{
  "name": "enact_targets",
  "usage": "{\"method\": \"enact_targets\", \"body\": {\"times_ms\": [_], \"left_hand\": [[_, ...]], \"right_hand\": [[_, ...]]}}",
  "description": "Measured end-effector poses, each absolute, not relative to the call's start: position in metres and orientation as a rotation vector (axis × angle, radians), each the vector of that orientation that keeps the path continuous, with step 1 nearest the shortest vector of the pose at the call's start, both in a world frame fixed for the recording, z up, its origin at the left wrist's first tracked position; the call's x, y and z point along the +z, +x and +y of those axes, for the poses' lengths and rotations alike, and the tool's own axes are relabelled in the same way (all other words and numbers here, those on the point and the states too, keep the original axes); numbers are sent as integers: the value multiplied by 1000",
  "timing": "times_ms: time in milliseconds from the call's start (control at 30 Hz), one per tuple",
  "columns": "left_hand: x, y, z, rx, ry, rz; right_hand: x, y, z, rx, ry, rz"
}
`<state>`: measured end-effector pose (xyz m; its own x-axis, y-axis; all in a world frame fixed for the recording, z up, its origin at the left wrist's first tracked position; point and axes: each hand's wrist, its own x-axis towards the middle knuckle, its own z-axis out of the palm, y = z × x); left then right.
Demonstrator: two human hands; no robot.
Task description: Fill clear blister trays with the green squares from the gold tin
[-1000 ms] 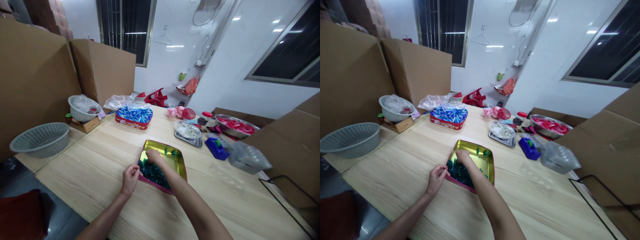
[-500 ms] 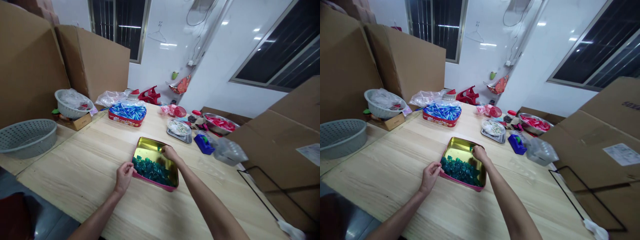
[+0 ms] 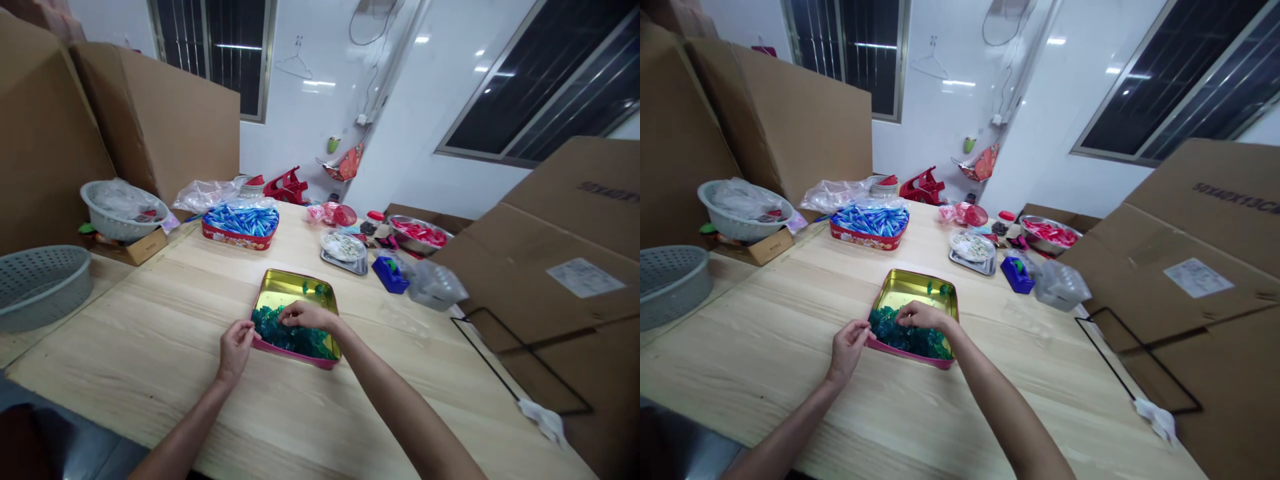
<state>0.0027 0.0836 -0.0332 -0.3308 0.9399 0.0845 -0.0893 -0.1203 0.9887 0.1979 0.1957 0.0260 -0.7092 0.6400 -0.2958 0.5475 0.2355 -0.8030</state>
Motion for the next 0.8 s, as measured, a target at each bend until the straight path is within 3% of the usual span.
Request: {"method": "enact_targets", "body": {"times_ms": [133, 300, 433, 600, 800], "left_hand": [[-33, 3, 83, 1589, 1049, 1290], [-33, 1, 84, 1587, 1071, 1306], [-32, 1, 84, 1592, 1074, 1318], [-32, 1, 83, 1584, 1085, 1317], [-34, 1, 84, 1582, 1101, 1324]], "right_hand": [[44, 221, 189, 1532, -1209, -2358], [39, 261, 184, 1000, -1614, -2477], [19, 269, 173, 807, -1682, -2471], [2, 263, 170, 843, -1634, -2417], [8, 279, 181, 1207, -1460, -2199]]}}
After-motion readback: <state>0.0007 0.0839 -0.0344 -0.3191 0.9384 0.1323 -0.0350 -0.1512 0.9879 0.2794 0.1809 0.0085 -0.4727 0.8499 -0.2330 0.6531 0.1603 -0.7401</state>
